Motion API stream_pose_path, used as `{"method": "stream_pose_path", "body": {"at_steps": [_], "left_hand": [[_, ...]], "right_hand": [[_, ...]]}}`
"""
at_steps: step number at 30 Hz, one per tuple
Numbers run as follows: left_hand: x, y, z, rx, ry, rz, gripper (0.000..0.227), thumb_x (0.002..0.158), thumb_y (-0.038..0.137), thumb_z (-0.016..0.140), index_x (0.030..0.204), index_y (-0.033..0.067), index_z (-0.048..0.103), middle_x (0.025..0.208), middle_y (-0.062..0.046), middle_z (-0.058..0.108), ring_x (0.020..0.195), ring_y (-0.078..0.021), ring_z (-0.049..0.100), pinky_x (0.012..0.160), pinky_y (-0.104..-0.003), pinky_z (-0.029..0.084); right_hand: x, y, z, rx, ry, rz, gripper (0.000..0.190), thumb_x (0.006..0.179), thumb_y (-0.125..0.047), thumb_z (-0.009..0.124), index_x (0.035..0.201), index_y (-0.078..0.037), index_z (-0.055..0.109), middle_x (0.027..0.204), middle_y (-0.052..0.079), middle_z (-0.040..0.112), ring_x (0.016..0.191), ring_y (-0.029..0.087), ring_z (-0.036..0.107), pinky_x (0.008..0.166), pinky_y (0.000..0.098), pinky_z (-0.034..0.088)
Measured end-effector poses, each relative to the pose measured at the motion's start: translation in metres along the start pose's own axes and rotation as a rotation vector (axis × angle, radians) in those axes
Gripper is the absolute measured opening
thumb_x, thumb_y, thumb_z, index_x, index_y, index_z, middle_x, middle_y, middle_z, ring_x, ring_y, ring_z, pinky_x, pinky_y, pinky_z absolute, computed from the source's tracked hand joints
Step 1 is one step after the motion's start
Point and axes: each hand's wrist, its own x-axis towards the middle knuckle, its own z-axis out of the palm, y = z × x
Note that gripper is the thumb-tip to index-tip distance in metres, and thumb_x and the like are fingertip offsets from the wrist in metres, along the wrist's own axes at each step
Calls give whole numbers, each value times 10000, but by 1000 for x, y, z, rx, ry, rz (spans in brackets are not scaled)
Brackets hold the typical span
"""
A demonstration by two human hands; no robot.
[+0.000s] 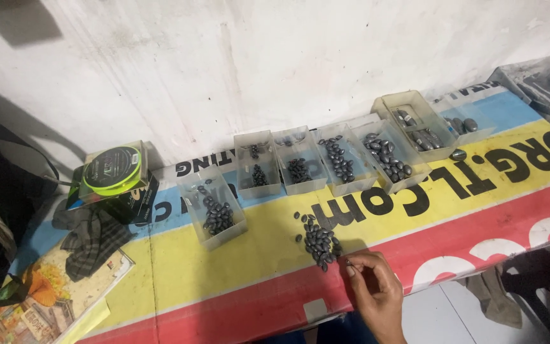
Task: Assembling small metal fishing swivels and components into a rig or chain by hand.
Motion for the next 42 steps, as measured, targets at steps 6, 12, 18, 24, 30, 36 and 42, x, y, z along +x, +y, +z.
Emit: {"method": "stream_pose_path", "body": {"at_steps": [6, 12, 18, 24, 30, 36, 42], "left_hand": [[16, -13, -22, 4, 8, -14, 187, 999, 152, 507, 1136, 131, 634, 1160, -98, 700, 1015, -264, 657, 891, -400, 490], [35, -32, -39, 15, 37, -32, 188, 1000, 149, 498, 1132, 128, 630, 1161, -101, 702, 1014, -267, 659, 887, -404, 492], [95, -70, -46, 343, 201, -235, 240, 1003, 110, 518, 1207, 93, 643, 1197, -70, 598, 923, -217, 627, 735, -359, 550], [117, -108, -33, 755, 345, 13, 175, 945, -10, 653, 1116, -19, 690, 1012, -178, 648, 850, -281, 649, 666, -355, 577], [87, -59, -32, 28, 298, -129, 128, 926, 46, 657, 1002, 122, 726, 1003, -28, 662, 927, -185, 681, 813, -302, 574], [63, -31, -22, -257, 444, 7, 114, 931, 48, 708, 1032, 102, 706, 996, -59, 701, 953, -178, 721, 819, -276, 626], [63, -40, -12, -350, 509, 49, 125, 932, 20, 677, 1039, 84, 686, 998, -86, 715, 953, -197, 737, 849, -296, 632]], "right_hand": [[-1, 0, -2, 34, -18, 10, 128, 928, -40, 652, 1041, -33, 711, 951, 92, 725, 869, 189, 662, 784, 292, 554], [-4, 1, -4, 38, -33, 26, 131, 927, -42, 652, 1041, -38, 717, 947, 81, 709, 851, 170, 648, 775, 275, 549], [-3, -1, -5, 20, -23, 12, 121, 930, -63, 665, 1035, -44, 723, 899, 65, 703, 824, 162, 616, 746, 278, 527], [-1, -2, -5, 13, -29, 45, 105, 928, -60, 676, 1018, -49, 729, 927, 67, 713, 829, 156, 634, 753, 269, 532], [0, 5, -8, 153, -75, 131, 174, 914, -16, 680, 1080, -18, 735, 968, 105, 752, 882, 185, 733, 828, 272, 624], [1, -12, 4, 284, -111, 139, 159, 903, 9, 688, 1057, 1, 729, 982, 121, 754, 914, 186, 739, 849, 266, 617], [5, -21, 10, 262, -149, 77, 161, 900, 17, 680, 1048, -18, 731, 983, 118, 736, 925, 192, 719, 824, 274, 610]]}}
